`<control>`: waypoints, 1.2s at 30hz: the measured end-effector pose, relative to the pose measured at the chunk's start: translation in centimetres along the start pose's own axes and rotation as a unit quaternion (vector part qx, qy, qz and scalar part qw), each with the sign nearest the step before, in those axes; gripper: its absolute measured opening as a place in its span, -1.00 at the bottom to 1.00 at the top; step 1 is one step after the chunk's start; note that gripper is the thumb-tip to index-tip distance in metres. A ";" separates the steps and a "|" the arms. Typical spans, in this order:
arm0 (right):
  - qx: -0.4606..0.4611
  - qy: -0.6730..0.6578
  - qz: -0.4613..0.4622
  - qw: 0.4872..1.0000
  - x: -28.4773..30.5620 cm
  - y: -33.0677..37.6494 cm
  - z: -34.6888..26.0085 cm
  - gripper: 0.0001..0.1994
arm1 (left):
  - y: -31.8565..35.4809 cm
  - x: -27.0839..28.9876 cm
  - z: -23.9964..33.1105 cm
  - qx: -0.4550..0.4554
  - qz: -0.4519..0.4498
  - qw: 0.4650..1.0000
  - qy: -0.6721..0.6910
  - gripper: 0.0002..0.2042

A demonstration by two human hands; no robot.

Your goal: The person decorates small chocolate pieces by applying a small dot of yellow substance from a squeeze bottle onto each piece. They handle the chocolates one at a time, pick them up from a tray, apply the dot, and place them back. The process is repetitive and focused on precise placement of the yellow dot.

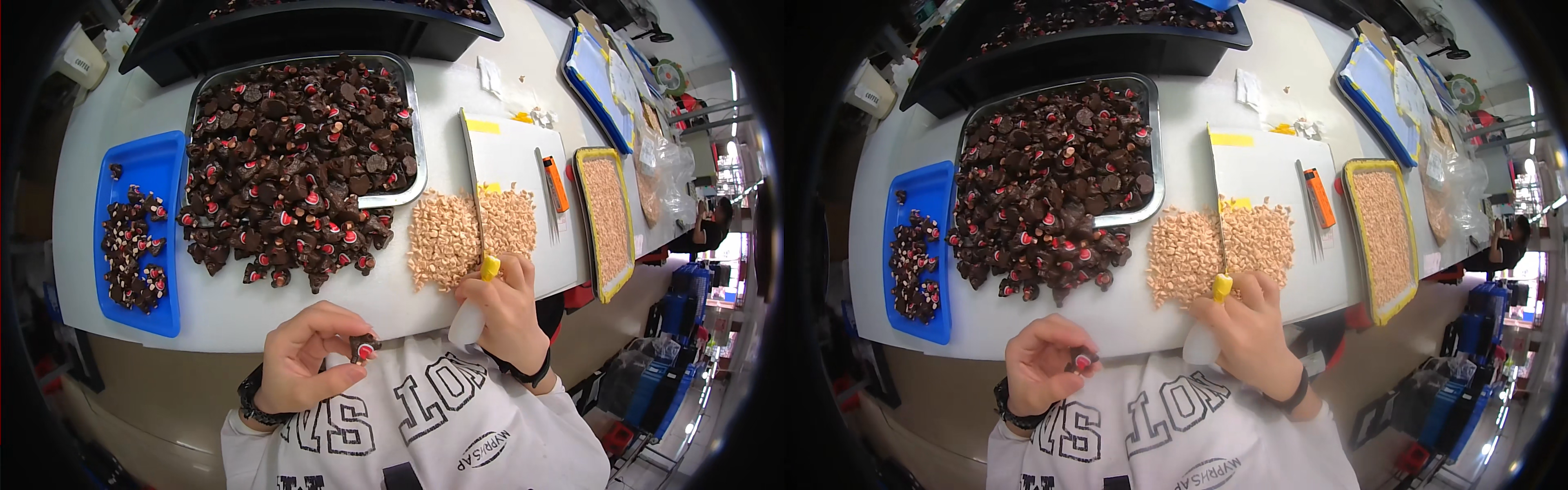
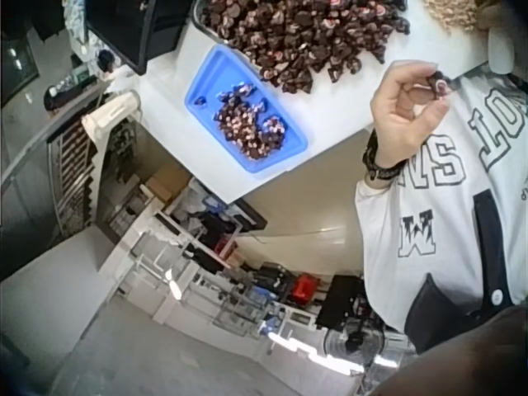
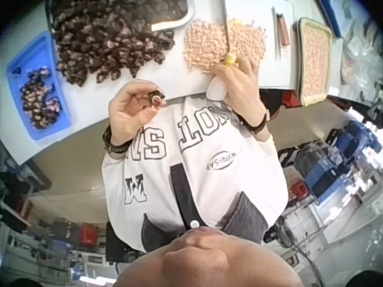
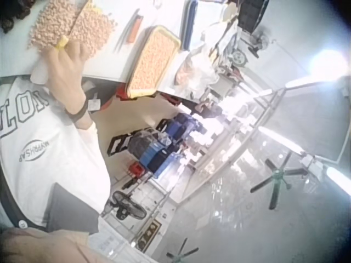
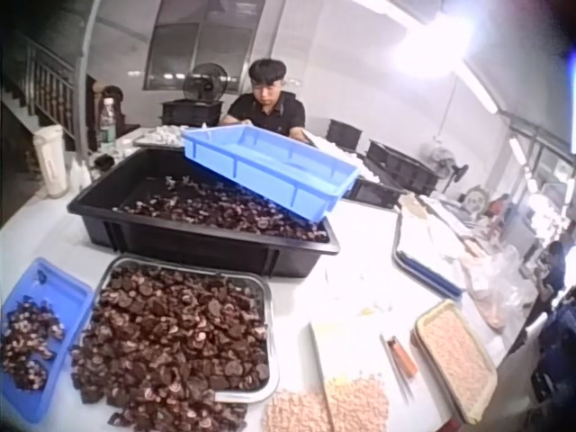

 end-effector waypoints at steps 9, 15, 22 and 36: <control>0.009 0.050 -0.045 0.998 1.0 -0.2 -0.3 -0.65 | -0.1 0.1 -0.1 0.029 -0.019 0.999 -0.007 -0.63; 0.018 0.059 -0.069 0.996 1.0 -0.4 -0.2 -0.69 | -0.1 0.2 0.0 0.038 -0.034 0.999 -0.017 -0.64; 0.044 0.059 -0.056 0.996 0.7 -0.6 0.4 -0.72 | -0.1 0.2 -0.1 0.051 -0.046 0.997 -0.025 -0.63; 0.002 -0.203 0.067 0.977 2.0 -1.3 -1.4 -0.74 | -0.7 -1.0 0.4 0.139 -0.097 0.982 -0.086 -0.49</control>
Point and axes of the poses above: each hand's wrist, its own y-axis away from the middle knuckle, its own x-axis out of the back of the hand, z = x × y, the point moved 1 cm from there along -y, towards the middle knuckle, and after that the axes turned 2 degrees about y, right-handed, at the moved point
